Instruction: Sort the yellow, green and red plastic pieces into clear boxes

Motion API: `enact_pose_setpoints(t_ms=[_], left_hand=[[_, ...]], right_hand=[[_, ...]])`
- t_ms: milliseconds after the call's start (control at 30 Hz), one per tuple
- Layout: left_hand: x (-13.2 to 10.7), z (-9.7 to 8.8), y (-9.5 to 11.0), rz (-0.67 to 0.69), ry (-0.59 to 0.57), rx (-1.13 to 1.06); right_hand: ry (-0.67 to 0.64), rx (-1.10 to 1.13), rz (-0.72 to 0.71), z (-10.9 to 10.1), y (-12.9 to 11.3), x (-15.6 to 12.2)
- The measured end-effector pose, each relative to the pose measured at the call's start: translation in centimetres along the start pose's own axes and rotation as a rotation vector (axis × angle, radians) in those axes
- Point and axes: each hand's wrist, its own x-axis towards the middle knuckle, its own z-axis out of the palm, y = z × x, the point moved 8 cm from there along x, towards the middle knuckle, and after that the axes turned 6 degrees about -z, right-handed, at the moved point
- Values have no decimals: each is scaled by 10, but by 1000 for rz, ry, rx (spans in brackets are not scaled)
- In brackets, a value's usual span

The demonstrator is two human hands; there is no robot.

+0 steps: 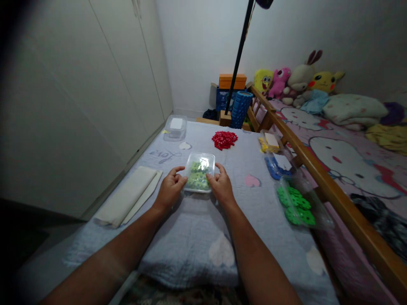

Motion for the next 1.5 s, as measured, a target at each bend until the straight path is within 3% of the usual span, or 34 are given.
enact_pose_setpoints(t_ms=[233,533,1267,1367,1500], left_hand=[[-2,0,1,12,24,-24],[-3,1,1,27,28,25],[-3,5,3,57,14,13],[-1,10,-4,27,-47,-28],[3,13,-14,-1,-84,-67]], right_hand=[[55,-36,42,-5,-3,-4],[8,-269,15,-4,-17,-21],[32,41,59,2,-2,-19],[74,43,56,-8,-2,-14],[209,9,39,-43,0,-6]])
